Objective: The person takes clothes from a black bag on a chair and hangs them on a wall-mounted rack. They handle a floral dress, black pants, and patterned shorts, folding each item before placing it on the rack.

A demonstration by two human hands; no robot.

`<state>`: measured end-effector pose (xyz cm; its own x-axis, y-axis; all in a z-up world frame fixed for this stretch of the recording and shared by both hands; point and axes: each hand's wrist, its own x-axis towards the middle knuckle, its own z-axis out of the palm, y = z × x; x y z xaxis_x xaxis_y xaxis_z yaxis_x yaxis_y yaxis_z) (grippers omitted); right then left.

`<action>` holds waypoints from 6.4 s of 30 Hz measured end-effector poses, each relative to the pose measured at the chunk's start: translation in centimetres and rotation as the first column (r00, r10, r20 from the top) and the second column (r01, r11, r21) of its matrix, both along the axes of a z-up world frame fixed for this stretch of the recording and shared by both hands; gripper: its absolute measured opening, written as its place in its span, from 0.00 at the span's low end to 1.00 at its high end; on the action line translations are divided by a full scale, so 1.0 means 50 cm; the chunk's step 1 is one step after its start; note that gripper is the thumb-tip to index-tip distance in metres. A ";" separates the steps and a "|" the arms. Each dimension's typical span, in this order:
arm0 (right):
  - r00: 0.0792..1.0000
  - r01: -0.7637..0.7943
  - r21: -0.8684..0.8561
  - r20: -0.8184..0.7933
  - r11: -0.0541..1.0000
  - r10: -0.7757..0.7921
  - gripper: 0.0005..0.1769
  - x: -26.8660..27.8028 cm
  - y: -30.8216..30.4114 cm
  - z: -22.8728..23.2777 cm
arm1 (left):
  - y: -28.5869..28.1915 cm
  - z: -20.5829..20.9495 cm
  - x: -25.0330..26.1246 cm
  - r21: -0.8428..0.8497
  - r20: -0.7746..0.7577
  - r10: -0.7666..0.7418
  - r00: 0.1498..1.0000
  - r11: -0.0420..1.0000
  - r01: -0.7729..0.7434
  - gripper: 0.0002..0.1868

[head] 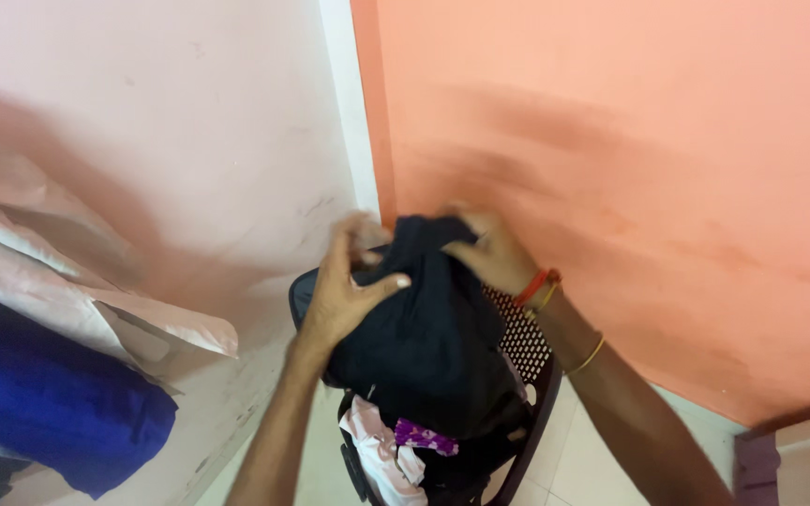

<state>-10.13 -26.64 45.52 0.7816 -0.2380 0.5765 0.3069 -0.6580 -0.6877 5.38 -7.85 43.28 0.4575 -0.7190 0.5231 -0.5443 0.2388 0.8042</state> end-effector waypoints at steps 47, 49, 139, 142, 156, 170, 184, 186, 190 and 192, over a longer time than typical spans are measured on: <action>0.929 0.297 -0.215 -0.160 0.930 -0.333 0.30 0.075 -0.080 0.235 | 0.134 0.267 0.202 -0.069 -0.177 0.006 0.984 0.997 -0.019 0.11; 0.979 0.192 -0.086 -0.054 0.978 -0.197 0.23 0.085 -0.097 0.223 | 0.146 0.265 0.197 0.114 -0.036 -0.218 0.975 0.969 0.220 0.11; 1.000 -0.012 0.061 -0.015 0.998 0.013 0.14 -0.046 -0.101 0.295 | 0.114 0.198 0.131 -0.172 0.143 0.225 0.964 0.965 -0.200 0.17; 0.996 -0.046 -0.011 -0.076 0.999 0.045 0.13 -0.041 -0.116 0.301 | 0.121 0.210 0.119 -0.113 0.188 0.277 0.942 0.959 -0.259 0.16; 0.975 0.218 -0.175 0.087 0.960 -0.206 0.13 -0.053 -0.057 0.319 | 0.171 0.248 0.076 -0.162 0.242 0.368 0.898 0.928 -0.337 0.16; 0.955 -0.294 0.051 0.047 0.954 0.292 0.12 0.061 -0.001 0.270 | 0.263 0.252 -0.004 -0.060 0.182 0.551 0.815 0.833 -0.550 0.16; 0.912 -0.410 -0.021 0.013 0.912 0.410 0.15 0.169 0.163 0.238 | 0.450 0.270 -0.064 -0.070 -0.012 0.726 0.688 0.686 -0.725 0.14; 0.710 -0.666 0.278 -0.047 0.692 0.702 0.14 0.183 0.193 0.239 | 0.496 0.302 -0.060 -0.097 0.061 0.773 0.632 0.635 -0.767 0.15; 0.709 -0.671 0.383 0.079 0.635 0.701 0.13 0.217 0.281 0.221 | 0.597 0.355 -0.082 -0.114 0.355 0.750 0.558 0.627 -0.771 0.12; 0.834 -0.550 0.086 0.095 0.831 0.543 0.14 0.249 0.326 0.218 | 0.641 0.379 -0.084 -0.013 0.567 0.649 0.508 0.623 -0.782 0.13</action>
